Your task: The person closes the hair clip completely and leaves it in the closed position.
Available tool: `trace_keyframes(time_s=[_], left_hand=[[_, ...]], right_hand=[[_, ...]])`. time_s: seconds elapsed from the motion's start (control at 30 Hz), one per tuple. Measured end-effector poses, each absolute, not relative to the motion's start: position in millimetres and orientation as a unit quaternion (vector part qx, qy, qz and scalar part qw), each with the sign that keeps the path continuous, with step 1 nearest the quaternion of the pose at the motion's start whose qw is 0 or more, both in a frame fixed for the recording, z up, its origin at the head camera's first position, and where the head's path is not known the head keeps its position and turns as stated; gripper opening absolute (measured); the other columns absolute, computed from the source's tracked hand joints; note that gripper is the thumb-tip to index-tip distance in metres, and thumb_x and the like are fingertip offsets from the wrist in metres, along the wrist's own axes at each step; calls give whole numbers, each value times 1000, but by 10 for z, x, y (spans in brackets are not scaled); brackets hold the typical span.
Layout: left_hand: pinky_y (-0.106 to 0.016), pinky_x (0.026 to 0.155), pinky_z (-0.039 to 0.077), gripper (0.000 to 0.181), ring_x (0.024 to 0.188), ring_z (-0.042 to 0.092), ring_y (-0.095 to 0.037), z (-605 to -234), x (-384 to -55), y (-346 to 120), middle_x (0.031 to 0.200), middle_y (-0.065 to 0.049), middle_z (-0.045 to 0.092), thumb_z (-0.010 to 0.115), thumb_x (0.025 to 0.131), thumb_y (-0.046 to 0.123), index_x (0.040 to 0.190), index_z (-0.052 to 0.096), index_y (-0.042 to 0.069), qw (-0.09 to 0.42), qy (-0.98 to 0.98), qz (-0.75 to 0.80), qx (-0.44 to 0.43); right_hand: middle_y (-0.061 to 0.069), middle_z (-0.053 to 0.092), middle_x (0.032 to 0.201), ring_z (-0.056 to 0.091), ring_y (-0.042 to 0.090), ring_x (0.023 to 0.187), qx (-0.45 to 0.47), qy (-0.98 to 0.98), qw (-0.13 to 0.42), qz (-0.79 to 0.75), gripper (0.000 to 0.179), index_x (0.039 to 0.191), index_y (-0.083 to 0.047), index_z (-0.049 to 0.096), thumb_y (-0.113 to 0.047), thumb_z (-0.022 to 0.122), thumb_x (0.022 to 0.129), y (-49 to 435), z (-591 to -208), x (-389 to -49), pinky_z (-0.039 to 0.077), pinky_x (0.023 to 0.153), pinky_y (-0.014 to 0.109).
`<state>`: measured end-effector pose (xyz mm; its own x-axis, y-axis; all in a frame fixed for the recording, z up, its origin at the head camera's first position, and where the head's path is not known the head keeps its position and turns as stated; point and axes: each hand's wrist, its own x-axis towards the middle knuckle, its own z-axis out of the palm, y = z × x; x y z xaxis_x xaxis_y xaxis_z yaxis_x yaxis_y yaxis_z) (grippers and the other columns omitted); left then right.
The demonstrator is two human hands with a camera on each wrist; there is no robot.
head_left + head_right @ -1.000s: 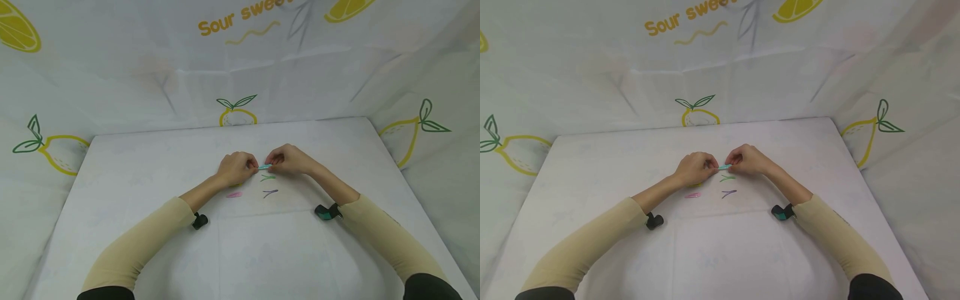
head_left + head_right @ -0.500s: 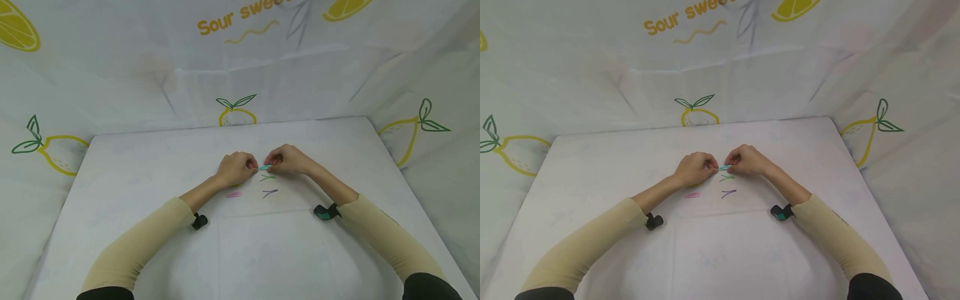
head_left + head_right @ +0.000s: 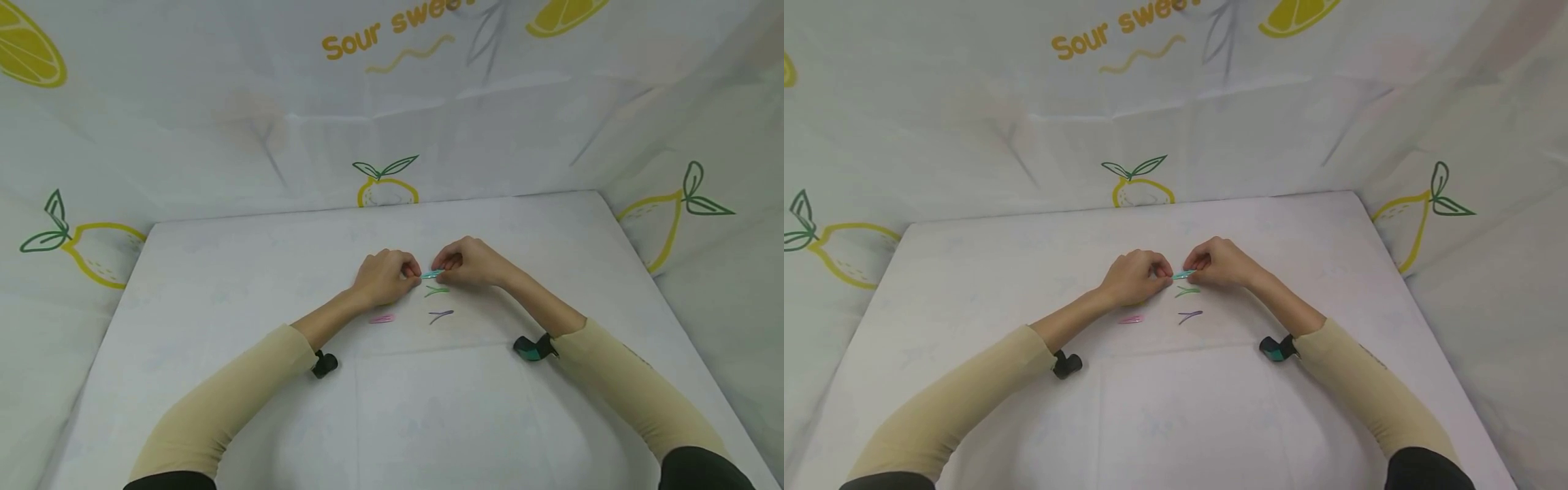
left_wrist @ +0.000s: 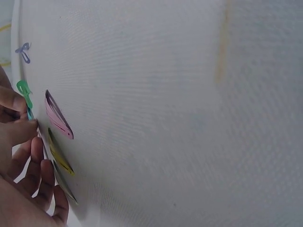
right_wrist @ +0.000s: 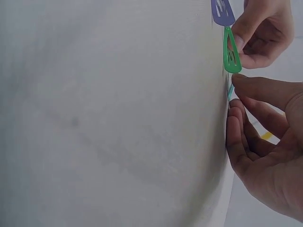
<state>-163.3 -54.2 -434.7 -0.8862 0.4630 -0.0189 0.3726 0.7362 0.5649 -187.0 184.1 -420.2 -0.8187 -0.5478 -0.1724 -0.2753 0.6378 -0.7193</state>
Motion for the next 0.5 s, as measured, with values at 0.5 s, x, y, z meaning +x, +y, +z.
trace_keyframes(time_s=[0.5], left_hand=[[-41,85,51,6,100,69,-18,-4333,-1528,-544,102,3,80,78,100,25,100,80,19,57,925,293,237]], right_hand=[[9,81,103,72,16,92,-224,878,192,-378,15,109,-5,82,-8,81,94,1895,-4177,-1830,57,83,17]])
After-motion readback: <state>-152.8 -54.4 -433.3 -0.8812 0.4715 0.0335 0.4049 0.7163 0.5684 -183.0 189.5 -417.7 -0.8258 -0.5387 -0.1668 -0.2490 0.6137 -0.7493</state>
